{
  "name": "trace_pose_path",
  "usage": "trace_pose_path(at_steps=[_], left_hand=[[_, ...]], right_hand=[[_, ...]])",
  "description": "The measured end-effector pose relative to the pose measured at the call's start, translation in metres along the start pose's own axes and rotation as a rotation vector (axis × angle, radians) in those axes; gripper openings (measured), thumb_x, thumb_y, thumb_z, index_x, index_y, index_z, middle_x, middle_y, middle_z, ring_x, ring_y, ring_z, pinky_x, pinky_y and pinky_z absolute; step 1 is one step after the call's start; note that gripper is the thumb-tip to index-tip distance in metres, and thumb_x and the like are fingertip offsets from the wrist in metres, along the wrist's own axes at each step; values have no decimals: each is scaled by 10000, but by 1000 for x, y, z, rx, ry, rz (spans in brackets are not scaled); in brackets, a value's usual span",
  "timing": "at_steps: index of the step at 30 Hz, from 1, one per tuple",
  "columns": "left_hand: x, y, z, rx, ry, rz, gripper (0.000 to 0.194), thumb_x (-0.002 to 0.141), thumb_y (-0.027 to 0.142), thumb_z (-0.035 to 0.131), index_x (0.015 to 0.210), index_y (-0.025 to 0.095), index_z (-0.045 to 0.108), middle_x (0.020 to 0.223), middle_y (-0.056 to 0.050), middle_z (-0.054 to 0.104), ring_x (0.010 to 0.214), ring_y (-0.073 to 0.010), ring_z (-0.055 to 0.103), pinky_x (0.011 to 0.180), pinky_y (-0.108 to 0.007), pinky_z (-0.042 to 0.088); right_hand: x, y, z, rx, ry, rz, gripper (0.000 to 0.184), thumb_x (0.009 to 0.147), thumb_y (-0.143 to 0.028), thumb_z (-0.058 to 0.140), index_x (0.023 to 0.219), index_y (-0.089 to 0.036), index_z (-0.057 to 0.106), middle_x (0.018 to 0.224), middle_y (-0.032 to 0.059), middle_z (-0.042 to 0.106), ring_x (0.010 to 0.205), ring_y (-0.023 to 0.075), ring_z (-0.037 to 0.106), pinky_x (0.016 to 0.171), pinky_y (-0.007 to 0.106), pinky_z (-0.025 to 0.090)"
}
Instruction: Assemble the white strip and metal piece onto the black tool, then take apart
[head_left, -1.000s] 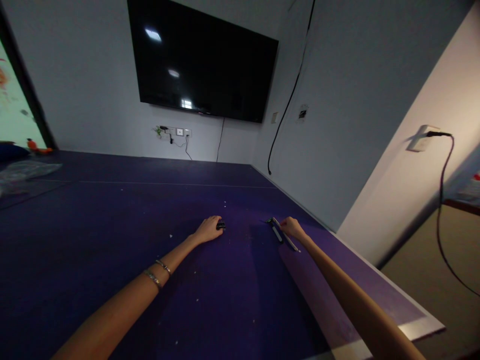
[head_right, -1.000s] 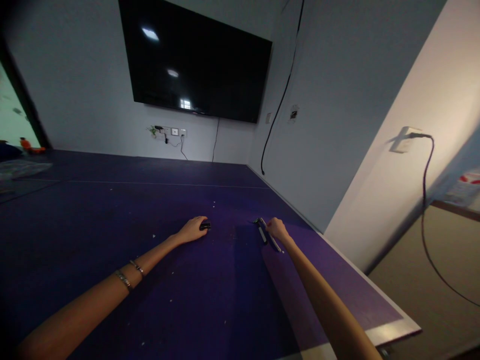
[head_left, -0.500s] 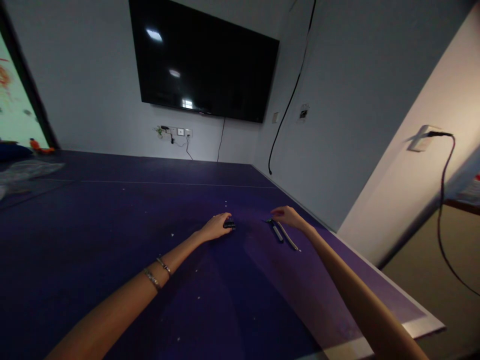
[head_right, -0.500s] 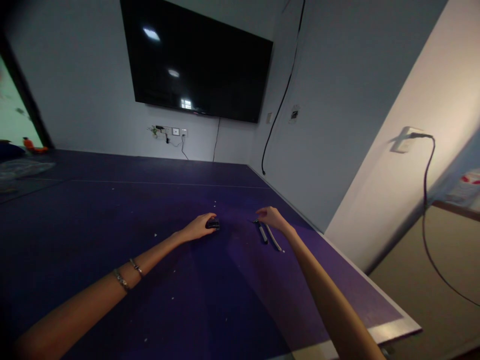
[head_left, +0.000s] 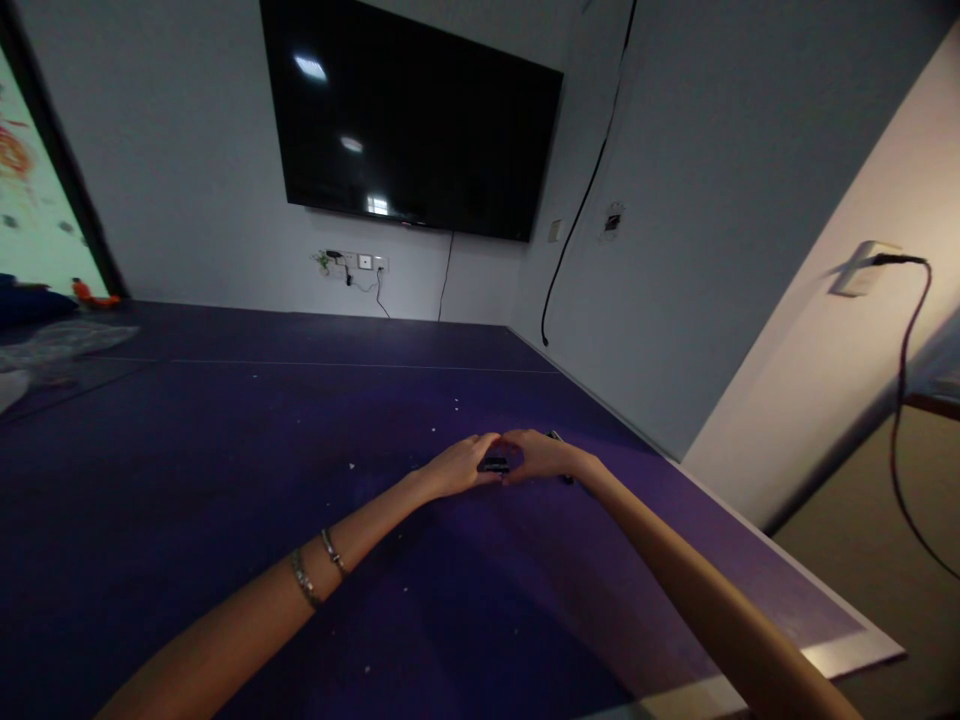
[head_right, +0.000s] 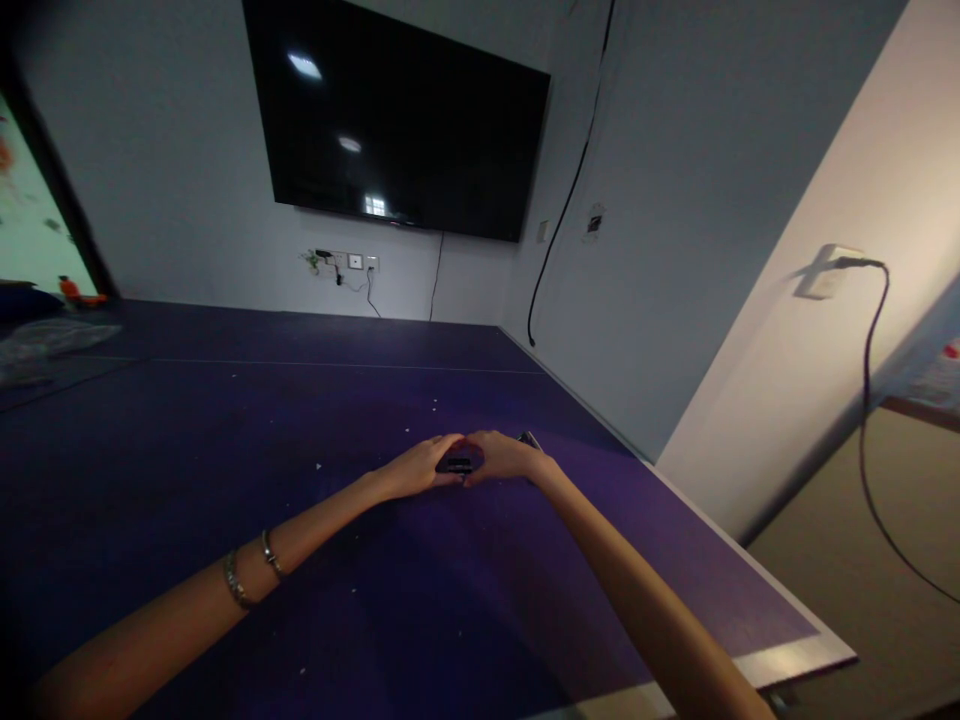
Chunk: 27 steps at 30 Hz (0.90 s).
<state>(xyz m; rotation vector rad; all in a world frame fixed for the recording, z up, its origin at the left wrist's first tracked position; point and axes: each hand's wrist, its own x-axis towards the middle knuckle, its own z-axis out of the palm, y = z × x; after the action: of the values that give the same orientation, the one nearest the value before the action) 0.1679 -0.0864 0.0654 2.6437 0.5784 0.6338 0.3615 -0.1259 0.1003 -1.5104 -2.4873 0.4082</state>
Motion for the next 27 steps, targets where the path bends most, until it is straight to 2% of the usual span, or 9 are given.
trace_pose_path(at_steps=[8,13,16,19,21,24,27], left_hand=[[0,1,1,-7,22,-19,632,770,389,594,1296,166,324,1262,-140,500,1118,-257,510,909,-345,398],[-2,-11,1,11,67,-86,734,753,493,570,1330,164,260,1356,-153,402,1244,-261,385,1004,-379,320],[-12,-36,-2,24,121,-199,715,793,518,492,1334,128,235,1345,-179,409,1249,-256,383,1020,-387,303],[-29,-69,-7,83,169,-310,650,828,510,420,1322,122,253,1331,-188,423,1238,-255,399,1009,-386,315],[-42,-90,-11,127,198,-385,623,848,503,368,1318,110,257,1303,-191,454,1219,-252,424,998,-379,330],[-60,-113,-15,200,174,-440,608,860,498,323,1312,93,278,1286,-198,473,1201,-261,444,984,-381,342],[-71,-125,-15,281,154,-441,587,870,475,305,1292,67,323,1284,-205,472,1186,-270,455,984,-382,338]], right_hand=[[2,6,1,-51,14,-2,649,602,-437,703,1176,-169,562,1046,94,631,915,212,583,789,316,440],[-6,22,-7,-41,26,80,578,601,-426,701,1124,-204,595,1024,69,634,893,204,581,750,274,434],[-20,51,-17,-38,18,164,571,587,-414,705,1109,-204,609,975,56,642,836,195,585,703,248,430],[-41,91,-27,-25,4,266,561,564,-395,715,1093,-230,628,916,30,646,813,191,577,702,243,423],[-55,118,-32,2,-52,328,549,529,-364,733,1055,-226,657,860,29,650,787,199,577,668,241,425],[-75,154,-35,62,-89,407,570,493,-322,745,1047,-212,668,805,36,648,750,197,580,636,234,433],[-86,178,-34,64,-99,504,638,495,-332,738,1111,-202,636,787,47,637,666,177,571,547,223,426]])
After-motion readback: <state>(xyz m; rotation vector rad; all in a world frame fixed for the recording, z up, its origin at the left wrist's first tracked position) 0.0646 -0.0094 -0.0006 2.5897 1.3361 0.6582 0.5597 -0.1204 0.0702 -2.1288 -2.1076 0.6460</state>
